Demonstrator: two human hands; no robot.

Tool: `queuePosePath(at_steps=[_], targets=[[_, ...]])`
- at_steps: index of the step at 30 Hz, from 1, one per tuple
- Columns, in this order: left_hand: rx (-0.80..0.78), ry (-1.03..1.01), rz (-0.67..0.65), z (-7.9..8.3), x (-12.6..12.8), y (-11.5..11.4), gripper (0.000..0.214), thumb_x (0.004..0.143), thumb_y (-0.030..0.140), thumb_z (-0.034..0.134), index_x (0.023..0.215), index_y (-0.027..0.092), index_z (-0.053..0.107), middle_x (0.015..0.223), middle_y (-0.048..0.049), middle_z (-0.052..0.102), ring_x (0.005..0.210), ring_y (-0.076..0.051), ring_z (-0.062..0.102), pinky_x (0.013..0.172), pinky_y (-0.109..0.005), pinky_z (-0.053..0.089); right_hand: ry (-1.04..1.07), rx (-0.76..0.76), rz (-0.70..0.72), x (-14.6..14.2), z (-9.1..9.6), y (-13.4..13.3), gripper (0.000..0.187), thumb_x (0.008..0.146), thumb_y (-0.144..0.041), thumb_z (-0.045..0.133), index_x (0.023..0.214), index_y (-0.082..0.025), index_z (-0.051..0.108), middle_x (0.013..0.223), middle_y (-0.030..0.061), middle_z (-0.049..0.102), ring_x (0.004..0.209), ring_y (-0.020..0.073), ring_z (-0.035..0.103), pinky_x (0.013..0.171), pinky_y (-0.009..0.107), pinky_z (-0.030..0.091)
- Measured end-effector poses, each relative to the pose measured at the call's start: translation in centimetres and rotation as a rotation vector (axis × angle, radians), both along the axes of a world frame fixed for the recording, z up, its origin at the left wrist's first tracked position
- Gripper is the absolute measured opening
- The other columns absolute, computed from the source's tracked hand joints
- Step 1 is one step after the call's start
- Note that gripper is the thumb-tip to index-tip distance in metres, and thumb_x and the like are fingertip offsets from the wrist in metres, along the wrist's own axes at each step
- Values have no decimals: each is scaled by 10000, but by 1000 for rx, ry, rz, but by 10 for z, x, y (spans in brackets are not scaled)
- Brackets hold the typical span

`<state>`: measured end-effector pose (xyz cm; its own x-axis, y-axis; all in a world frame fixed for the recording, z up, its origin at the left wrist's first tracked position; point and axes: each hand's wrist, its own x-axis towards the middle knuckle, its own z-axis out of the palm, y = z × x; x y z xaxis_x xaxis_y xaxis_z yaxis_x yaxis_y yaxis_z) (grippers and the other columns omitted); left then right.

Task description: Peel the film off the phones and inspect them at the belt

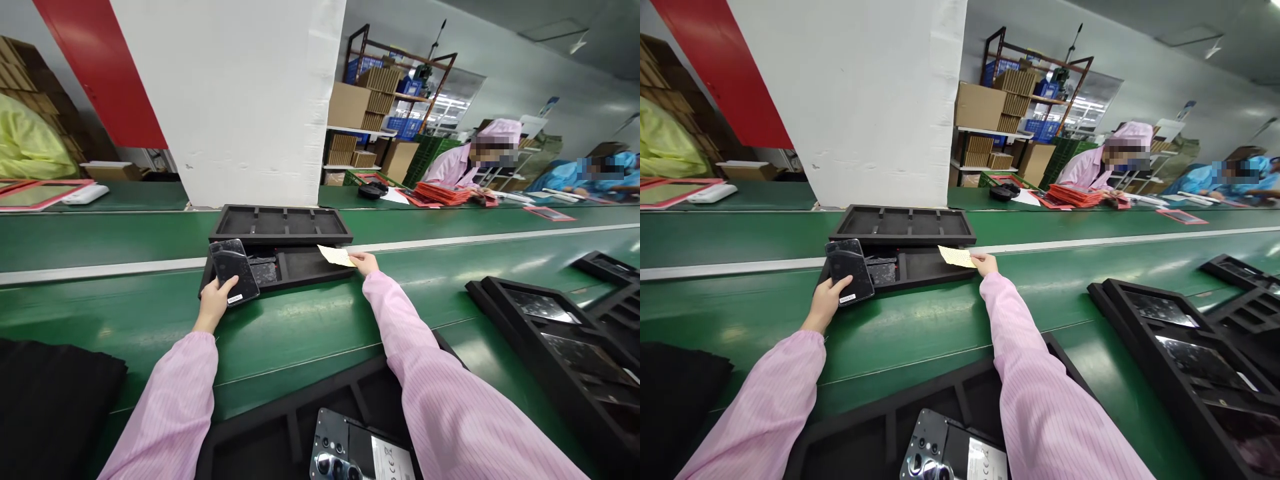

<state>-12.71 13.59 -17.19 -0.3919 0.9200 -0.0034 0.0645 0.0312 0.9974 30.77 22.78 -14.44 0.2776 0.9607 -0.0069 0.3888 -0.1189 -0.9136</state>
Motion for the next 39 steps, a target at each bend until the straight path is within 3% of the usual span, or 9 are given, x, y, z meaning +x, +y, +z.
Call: queuePosePath(at_steps=[5, 9, 14, 19, 23, 26, 29, 35, 39], targets=[[8, -146, 26, 17, 10, -7, 328, 652, 353, 768, 898, 138, 743, 958, -90, 758, 1063, -314, 654, 1009, -424, 469, -30, 33, -33, -7, 4, -4, 182, 959, -309, 613, 983, -135, 664, 1013, 52, 681, 914, 152, 658, 852, 353, 564], [44, -406, 22, 62, 36, -24, 231, 703, 244, 719, 914, 148, 714, 929, -32, 749, 937, -204, 675, 900, -300, 509, -28, 113, -94, -13, 18, -11, 191, 955, -314, 620, 951, -128, 659, 957, 40, 681, 867, 145, 659, 829, 347, 565], [-48, -778, -129, 131, 80, -68, 62, 801, 191, 637, 795, 135, 664, 760, -25, 707, 617, -128, 640, 577, -236, 477, 84, 329, -196, -29, 57, -23, 162, 890, -276, 672, 895, -115, 656, 845, 43, 682, 850, 176, 679, 892, 415, 557], [-200, -1002, -279, 169, 110, -120, 163, 891, 226, 613, 762, 131, 641, 651, -24, 655, 518, -134, 613, 525, -257, 448, 268, 485, 27, -80, 107, -65, 233, 753, -331, 737, 871, -132, 710, 822, 80, 723, 796, 212, 720, 863, 411, 600], [-268, -1139, -286, 182, 118, -145, 181, 926, 272, 618, 802, 142, 642, 634, 2, 622, 526, -109, 601, 579, -248, 475, 430, 588, 314, -125, 138, -132, 173, 755, -305, 793, 879, -192, 754, 832, 40, 741, 802, 182, 732, 803, 328, 629], [-278, -1221, -197, 187, 120, -153, 160, 931, 294, 627, 847, 159, 638, 675, 21, 614, 506, -81, 569, 586, -244, 477, 439, 677, 483, -147, 152, -179, 88, 813, -209, 760, 891, -246, 776, 834, 11, 747, 774, 140, 730, 745, 240, 631], [-267, -1266, -83, 189, 122, -156, 144, 941, 298, 616, 869, 174, 630, 716, 34, 617, 500, -65, 564, 562, -235, 464, 423, 711, 612, -161, 158, -208, 168, 861, -149, 694, 913, -283, 781, 839, -8, 747, 727, 109, 720, 674, 183, 620], [-234, -1275, -57, 187, 127, -163, 164, 949, 324, 606, 895, 176, 652, 745, 41, 641, 518, -49, 570, 574, -214, 480, 401, 655, 544, -180, 152, -219, 275, 818, -79, 708, 957, -305, 780, 795, -29, 759, 657, 89, 716, 600, 122, 594], [-243, -1270, -83, 188, 130, -167, 187, 958, 321, 593, 895, 164, 671, 756, 36, 648, 522, -42, 561, 575, -209, 478, 424, 662, 451, -187, 144, -223, 167, 818, -107, 712, 830, -264, 769, 761, -22, 747, 590, 95, 688, 531, 144, 581]])
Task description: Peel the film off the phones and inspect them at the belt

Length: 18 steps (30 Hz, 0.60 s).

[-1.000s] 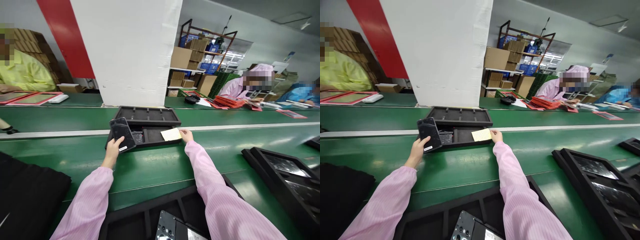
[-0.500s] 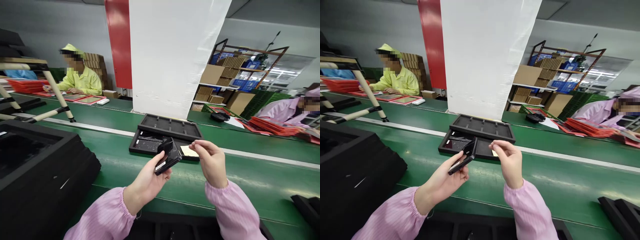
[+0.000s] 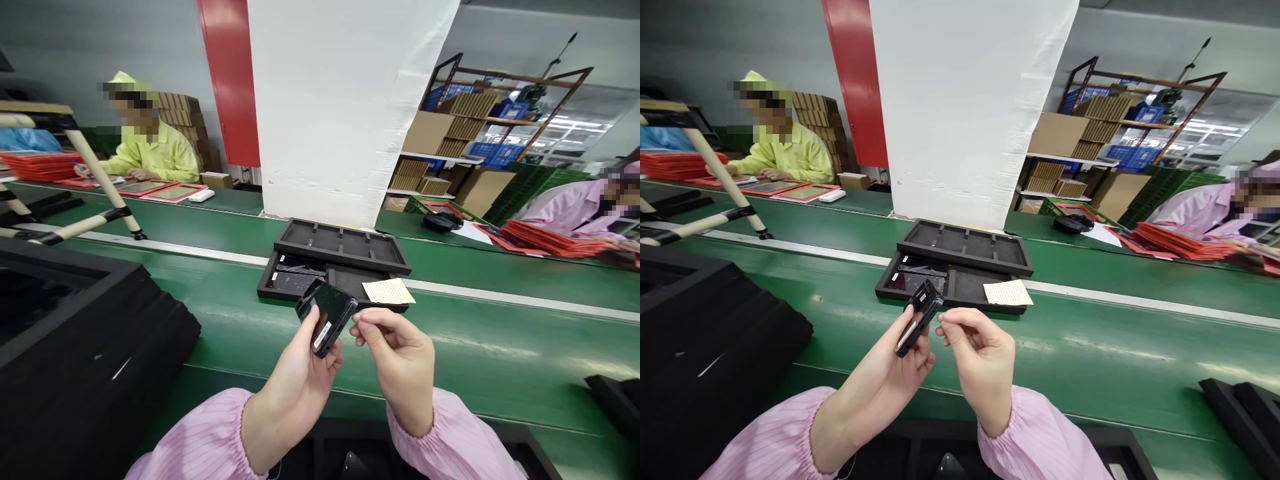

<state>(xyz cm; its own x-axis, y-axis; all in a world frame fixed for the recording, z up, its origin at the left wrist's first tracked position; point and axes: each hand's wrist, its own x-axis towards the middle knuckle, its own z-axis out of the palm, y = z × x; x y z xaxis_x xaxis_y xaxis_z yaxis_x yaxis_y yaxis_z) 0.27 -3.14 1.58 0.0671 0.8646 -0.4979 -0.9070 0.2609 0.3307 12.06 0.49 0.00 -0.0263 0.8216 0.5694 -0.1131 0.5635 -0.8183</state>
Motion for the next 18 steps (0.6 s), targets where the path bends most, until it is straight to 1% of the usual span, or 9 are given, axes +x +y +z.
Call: queuePosePath(at_steps=[2, 3, 7, 11, 14, 18], targets=[[-22, 12, 7, 1, 2, -1, 200, 969, 310, 573, 889, 160, 679, 757, 30, 652, 525, -42, 559, 582, -210, 476, 25, 2, -49, -2, -3, -3, 132, 833, -139, 703, 819, -259, 756, 771, -15, 737, 578, 101, 671, 503, 168, 572], [-41, 16, 12, 1, 3, -1, 205, 971, 311, 570, 885, 162, 683, 752, 30, 651, 524, -43, 556, 582, -212, 474, 28, 6, -75, -3, -5, -5, 113, 837, -158, 704, 810, -257, 750, 799, -4, 734, 601, 110, 671, 516, 186, 577], [-84, 34, 20, -2, 6, 0, 245, 963, 339, 578, 819, 172, 683, 693, 34, 628, 523, -60, 542, 567, -227, 455, 15, 20, -133, -3, -10, -9, 85, 835, -211, 716, 775, -269, 732, 899, 29, 695, 764, 150, 669, 671, 261, 593], [-80, 31, 22, -8, 9, 0, 274, 971, 348, 564, 802, 176, 695, 719, 27, 653, 556, -64, 549, 591, -235, 455, -24, -6, -110, -4, -13, -10, 69, 833, -243, 721, 785, -288, 740, 897, 31, 608, 831, 154, 619, 702, 260, 552], [-70, 22, 25, -12, 10, -1, 306, 974, 369, 555, 788, 176, 702, 732, 19, 667, 579, -65, 553, 618, -241, 457, -49, -49, -53, -4, -14, -8, 72, 845, -248, 702, 807, -287, 749, 883, 31, 550, 828, 147, 582, 700, 251, 530], [-27, 24, 13, -15, 9, -1, 322, 958, 409, 578, 778, 176, 708, 751, 12, 675, 627, -74, 566, 633, -252, 447, -30, -100, -1, -4, -15, -8, 75, 853, -254, 690, 824, -285, 752, 920, 37, 548, 865, 155, 573, 735, 264, 519]])
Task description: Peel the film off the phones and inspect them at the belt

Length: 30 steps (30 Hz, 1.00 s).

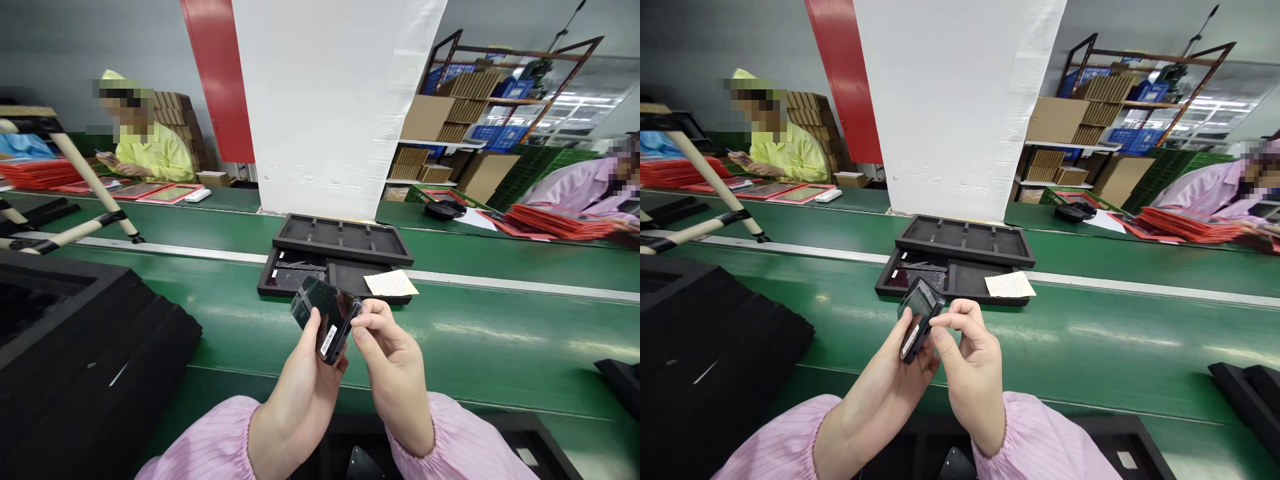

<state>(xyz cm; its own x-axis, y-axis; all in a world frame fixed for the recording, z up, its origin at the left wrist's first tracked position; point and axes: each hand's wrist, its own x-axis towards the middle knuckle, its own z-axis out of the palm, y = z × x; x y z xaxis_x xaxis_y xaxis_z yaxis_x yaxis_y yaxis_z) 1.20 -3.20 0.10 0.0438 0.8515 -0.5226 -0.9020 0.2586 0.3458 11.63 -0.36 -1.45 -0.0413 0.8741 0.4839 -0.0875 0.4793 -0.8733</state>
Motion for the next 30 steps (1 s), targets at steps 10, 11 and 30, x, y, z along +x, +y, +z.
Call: queuePosePath(at_steps=[10, 11, 30], targets=[[30, -32, -50, -2, 7, -1, 349, 962, 451, 546, 790, 210, 730, 848, 4, 711, 693, -88, 582, 673, -257, 442, 137, 36, -28, -2, -8, -3, 98, 844, -247, 731, 858, -335, 772, 871, 17, 536, 795, 127, 566, 642, 229, 493], [42, -31, -55, -2, 7, -1, 350, 963, 454, 542, 795, 211, 731, 862, 3, 714, 689, -88, 578, 679, -255, 446, 134, 49, -38, -2, -8, -2, 106, 844, -239, 727, 857, -334, 772, 870, 18, 539, 786, 129, 564, 625, 232, 488], [-56, 383, 114, -64, -51, 105, 208, 979, 320, 550, 885, 138, 585, 776, 10, 610, 621, -74, 548, 536, -192, 386, -847, 48, -280, 49, -26, 208, 244, 891, -283, 562, 1079, -138, 619, 1153, 144, 627, 1040, 241, 595, 972, 432, 457]])
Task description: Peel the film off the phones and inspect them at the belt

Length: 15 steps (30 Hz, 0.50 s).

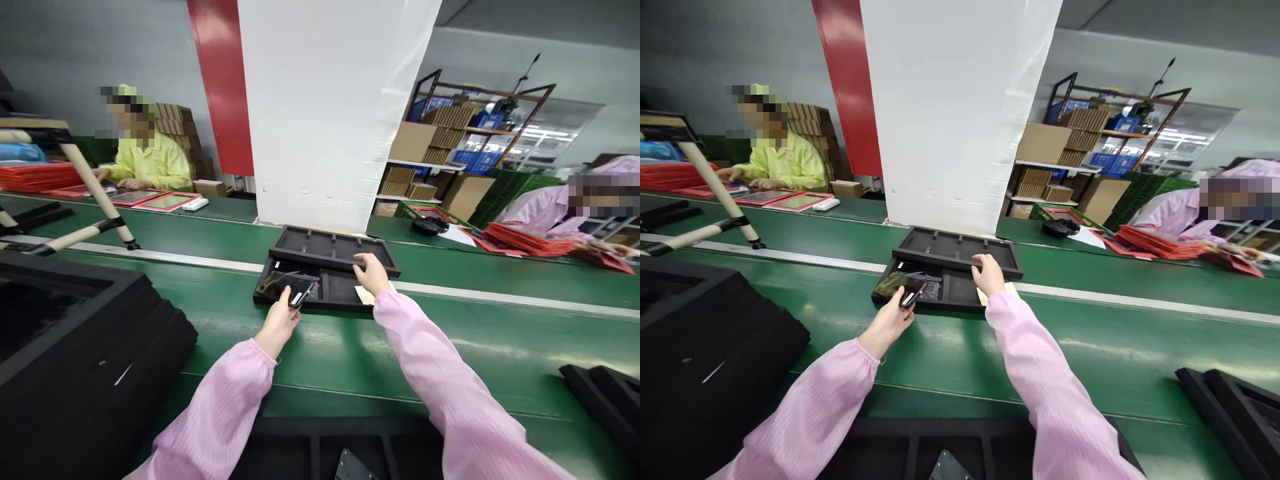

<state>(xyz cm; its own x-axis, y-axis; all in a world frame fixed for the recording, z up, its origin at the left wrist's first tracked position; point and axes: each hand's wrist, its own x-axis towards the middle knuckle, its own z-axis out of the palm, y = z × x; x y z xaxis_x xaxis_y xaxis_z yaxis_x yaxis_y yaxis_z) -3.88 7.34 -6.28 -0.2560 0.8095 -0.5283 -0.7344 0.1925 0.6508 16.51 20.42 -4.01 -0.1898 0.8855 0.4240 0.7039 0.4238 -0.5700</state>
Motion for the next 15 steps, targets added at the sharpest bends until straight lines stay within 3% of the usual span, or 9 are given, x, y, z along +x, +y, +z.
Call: queuePosePath(at_steps=[4, 8, 11, 15], targets=[[31, 115, -53, -19, -24, 18, 115, 940, 223, 605, 915, 111, 608, 852, -14, 639, 685, -102, 598, 584, -218, 495, -330, 14, -53, 26, -18, 47, 347, 893, -319, 649, 1189, -143, 607, 1280, 121, 578, 1232, 289, 511, 1085, 549, 347], [68, 256, -68, -20, -33, 42, 101, 918, 208, 639, 913, 108, 622, 815, 0, 627, 626, -81, 565, 556, -202, 495, -521, 17, -110, 40, -38, 69, 320, 925, -358, 629, 1171, -154, 611, 1221, 90, 592, 1142, 255, 553, 1037, 514, 401], [60, 330, -22, -16, -33, 76, 148, 931, 257, 629, 929, 109, 616, 794, 7, 605, 601, -74, 544, 537, -197, 486, -556, 30, -140, 45, -45, 79, 299, 925, -302, 621, 1193, -171, 603, 1199, 76, 584, 1115, 247, 541, 998, 475, 408], [24, 384, 35, -19, -25, 128, 215, 942, 313, 614, 1021, 113, 612, 891, -27, 627, 688, -102, 593, 590, -230, 531, -485, 92, -229, 51, -41, 87, 339, 916, -205, 599, 1255, -225, 588, 1243, 107, 558, 1148, 277, 475, 988, 458, 320]])
